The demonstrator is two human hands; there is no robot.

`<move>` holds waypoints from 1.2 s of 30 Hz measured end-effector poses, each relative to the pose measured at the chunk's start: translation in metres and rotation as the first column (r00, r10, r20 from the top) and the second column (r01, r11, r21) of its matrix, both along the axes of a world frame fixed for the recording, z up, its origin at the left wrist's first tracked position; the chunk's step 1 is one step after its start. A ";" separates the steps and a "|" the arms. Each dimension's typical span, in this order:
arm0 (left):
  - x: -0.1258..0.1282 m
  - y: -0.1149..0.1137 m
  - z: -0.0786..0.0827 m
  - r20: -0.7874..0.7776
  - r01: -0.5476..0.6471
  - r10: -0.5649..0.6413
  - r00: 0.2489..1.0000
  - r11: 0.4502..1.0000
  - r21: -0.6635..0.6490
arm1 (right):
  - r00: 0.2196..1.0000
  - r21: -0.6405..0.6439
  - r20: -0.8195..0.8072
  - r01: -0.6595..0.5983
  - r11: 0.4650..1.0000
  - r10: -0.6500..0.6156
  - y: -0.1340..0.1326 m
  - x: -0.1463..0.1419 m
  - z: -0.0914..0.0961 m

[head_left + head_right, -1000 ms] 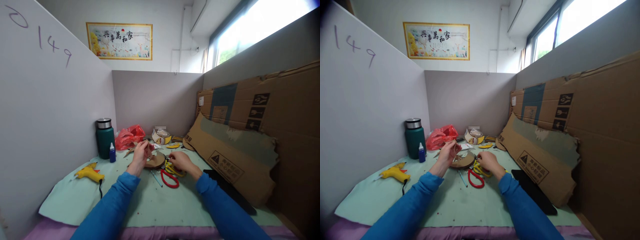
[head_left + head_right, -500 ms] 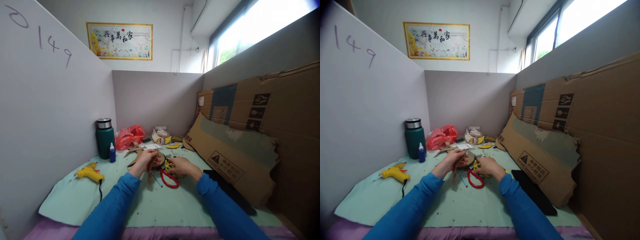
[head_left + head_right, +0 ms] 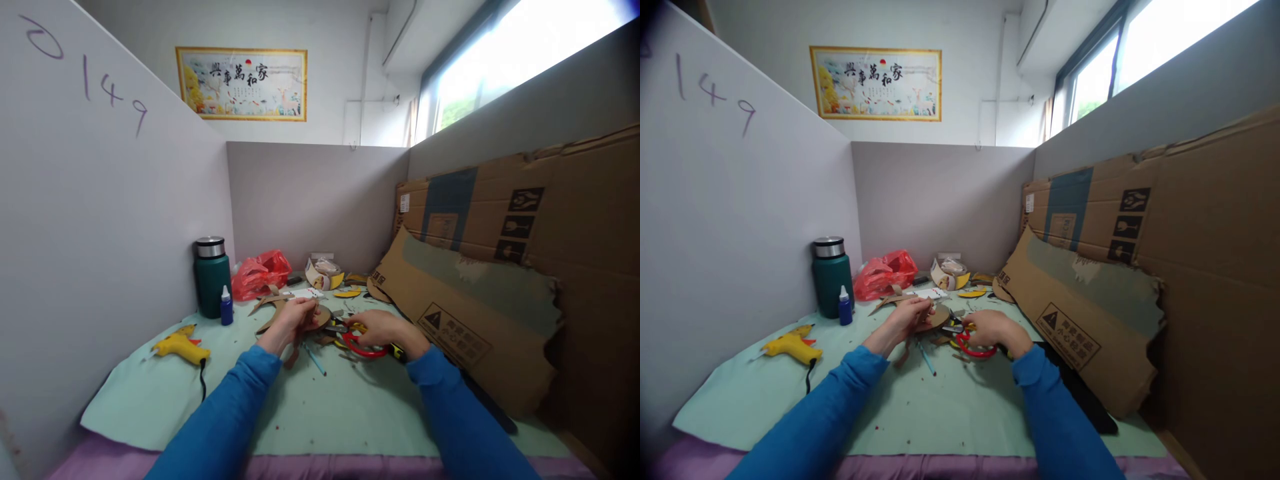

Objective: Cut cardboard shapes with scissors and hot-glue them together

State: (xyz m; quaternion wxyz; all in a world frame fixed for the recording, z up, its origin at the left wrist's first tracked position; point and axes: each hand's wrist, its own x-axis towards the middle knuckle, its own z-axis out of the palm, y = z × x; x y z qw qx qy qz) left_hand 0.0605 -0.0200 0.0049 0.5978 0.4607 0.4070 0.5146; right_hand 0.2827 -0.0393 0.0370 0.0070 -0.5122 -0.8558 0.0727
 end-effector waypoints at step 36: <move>-0.007 0.002 0.007 -0.127 0.023 0.020 0.992 0.945 0.325 | 0.839 0.356 -0.506 -0.011 0.934 0.202 0.007 -0.019 -0.023</move>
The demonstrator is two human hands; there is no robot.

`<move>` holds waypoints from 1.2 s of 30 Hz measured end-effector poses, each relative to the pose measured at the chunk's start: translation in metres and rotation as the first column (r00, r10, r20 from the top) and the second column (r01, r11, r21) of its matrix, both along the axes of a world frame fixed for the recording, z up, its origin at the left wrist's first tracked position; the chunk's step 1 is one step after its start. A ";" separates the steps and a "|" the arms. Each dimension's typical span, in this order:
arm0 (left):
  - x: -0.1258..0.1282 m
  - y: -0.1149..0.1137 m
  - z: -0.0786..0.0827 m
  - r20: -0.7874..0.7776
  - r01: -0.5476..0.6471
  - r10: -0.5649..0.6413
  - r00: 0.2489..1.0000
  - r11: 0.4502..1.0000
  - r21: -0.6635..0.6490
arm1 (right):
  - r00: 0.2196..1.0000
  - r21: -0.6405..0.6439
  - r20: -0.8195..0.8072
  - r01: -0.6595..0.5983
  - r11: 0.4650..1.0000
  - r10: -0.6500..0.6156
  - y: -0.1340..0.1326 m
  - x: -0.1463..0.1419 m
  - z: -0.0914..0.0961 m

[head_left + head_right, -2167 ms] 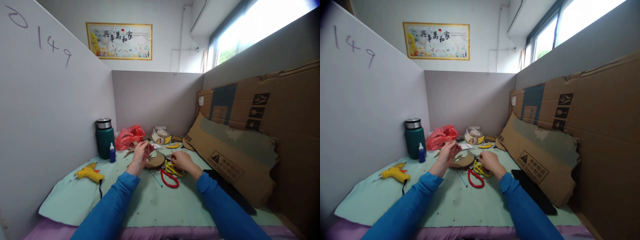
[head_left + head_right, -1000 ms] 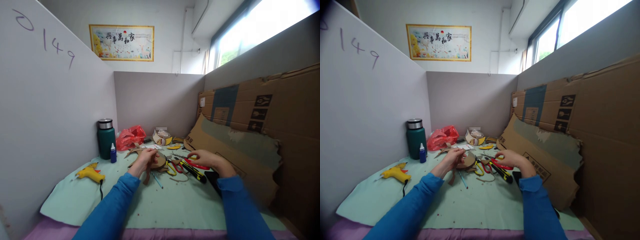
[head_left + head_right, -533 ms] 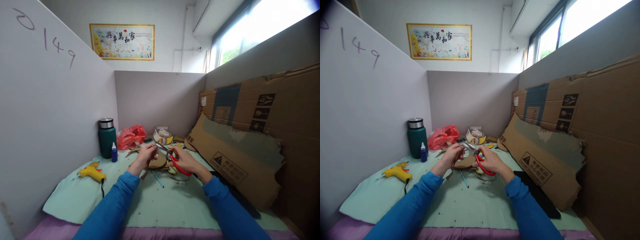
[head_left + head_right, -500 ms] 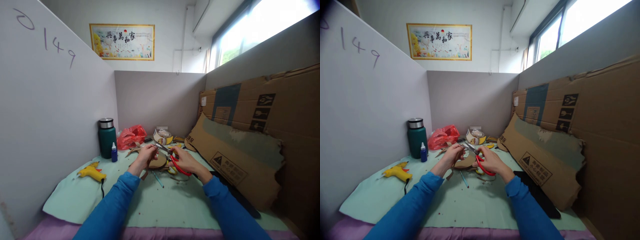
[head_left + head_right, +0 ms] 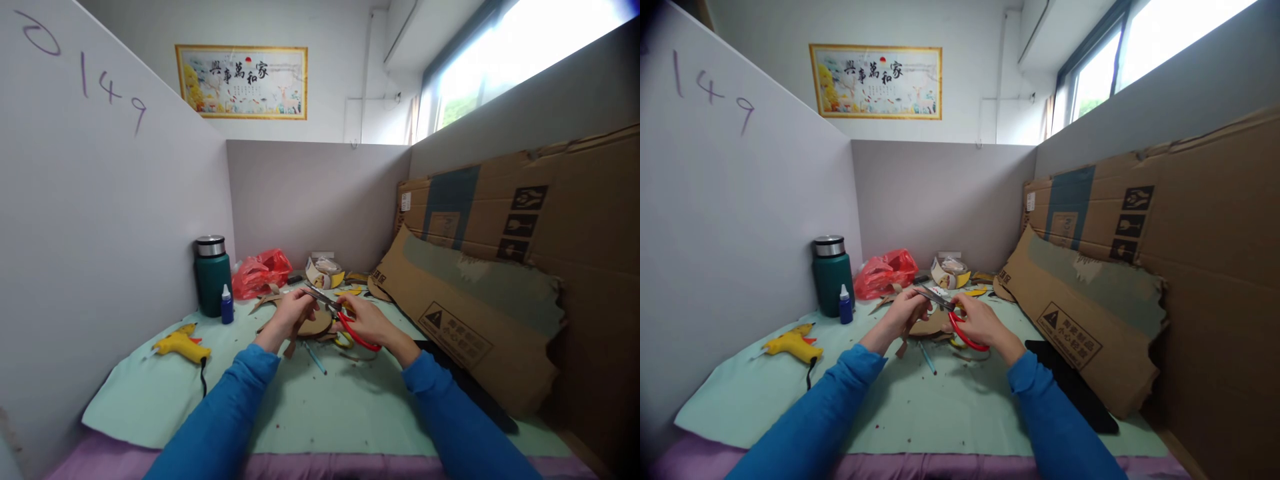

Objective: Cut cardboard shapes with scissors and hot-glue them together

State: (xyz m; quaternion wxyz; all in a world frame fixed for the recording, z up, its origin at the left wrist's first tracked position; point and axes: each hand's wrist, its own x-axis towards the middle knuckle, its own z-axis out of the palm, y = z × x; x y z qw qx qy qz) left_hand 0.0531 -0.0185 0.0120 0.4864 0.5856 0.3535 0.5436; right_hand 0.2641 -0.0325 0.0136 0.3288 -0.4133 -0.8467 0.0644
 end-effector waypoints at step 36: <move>-0.005 0.000 0.007 0.163 -0.190 0.216 0.963 0.969 -0.158 | 0.811 -0.080 0.335 0.532 0.843 -0.480 0.012 0.009 -0.013</move>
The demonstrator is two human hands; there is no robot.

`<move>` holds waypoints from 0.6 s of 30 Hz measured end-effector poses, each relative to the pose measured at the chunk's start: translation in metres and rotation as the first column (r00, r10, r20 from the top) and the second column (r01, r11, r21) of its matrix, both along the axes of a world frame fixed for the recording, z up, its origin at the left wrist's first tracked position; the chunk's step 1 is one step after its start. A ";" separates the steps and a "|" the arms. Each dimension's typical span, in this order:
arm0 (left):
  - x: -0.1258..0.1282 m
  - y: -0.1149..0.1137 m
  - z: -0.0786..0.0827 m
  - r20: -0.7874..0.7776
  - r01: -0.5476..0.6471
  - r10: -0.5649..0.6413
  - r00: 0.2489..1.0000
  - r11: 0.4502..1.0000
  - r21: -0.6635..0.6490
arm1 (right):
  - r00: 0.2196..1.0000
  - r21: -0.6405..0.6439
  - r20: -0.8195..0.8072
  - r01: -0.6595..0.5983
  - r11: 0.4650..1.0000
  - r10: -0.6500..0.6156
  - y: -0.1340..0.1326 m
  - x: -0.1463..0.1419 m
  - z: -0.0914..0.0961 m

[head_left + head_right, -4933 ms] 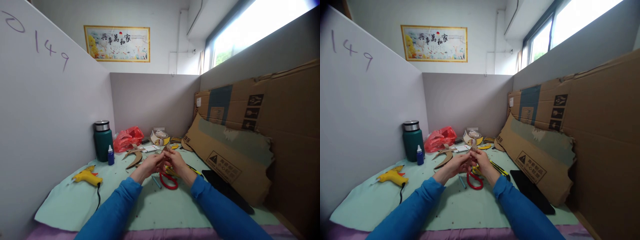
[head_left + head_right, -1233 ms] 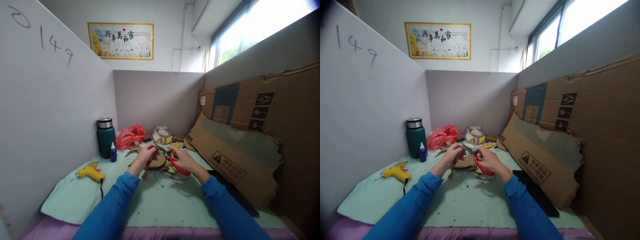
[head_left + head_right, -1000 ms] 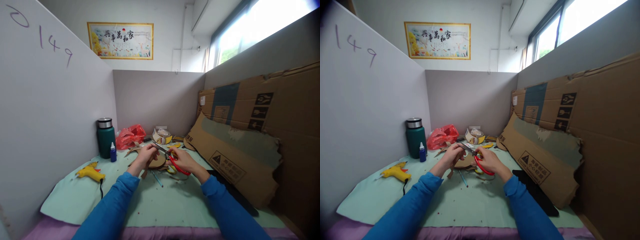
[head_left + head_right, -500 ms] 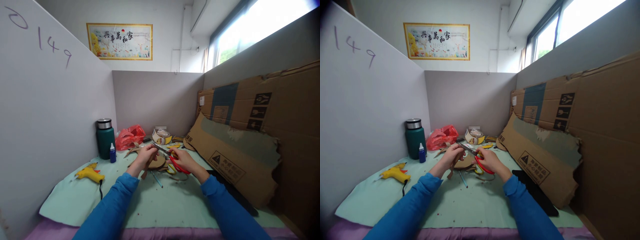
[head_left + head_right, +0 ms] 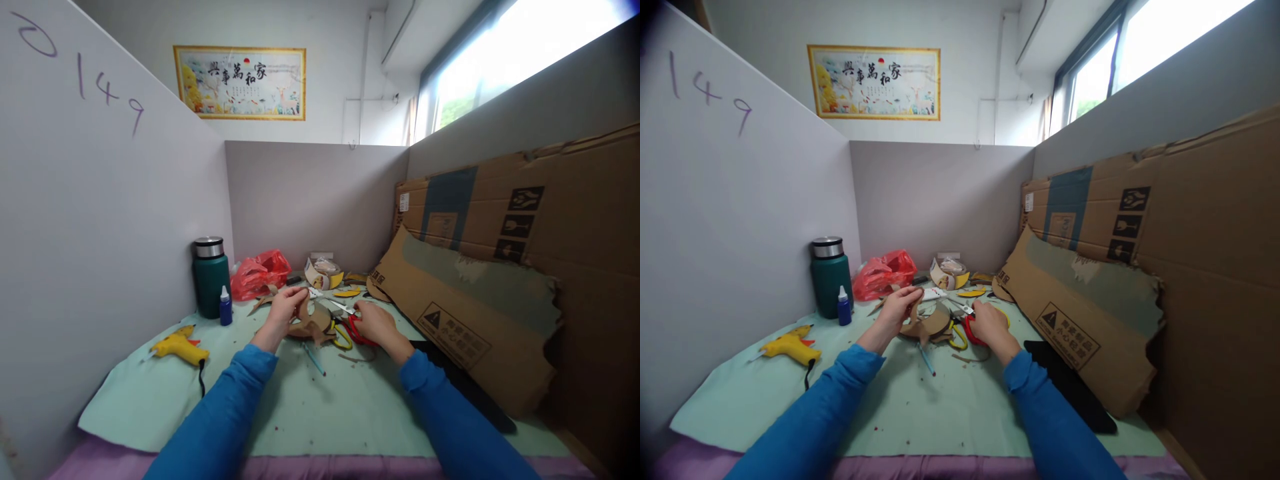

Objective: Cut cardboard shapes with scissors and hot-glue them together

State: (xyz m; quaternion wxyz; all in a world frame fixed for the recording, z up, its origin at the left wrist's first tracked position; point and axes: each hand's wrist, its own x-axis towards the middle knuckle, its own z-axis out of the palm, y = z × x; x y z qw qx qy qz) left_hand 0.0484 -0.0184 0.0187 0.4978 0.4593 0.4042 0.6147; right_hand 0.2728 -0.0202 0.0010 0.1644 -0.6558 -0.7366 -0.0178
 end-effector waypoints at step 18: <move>0.032 -0.011 -0.008 0.404 0.126 -0.101 0.909 0.991 -0.035 | 0.622 0.311 -0.463 -0.554 0.772 0.632 -0.017 -0.056 -0.024</move>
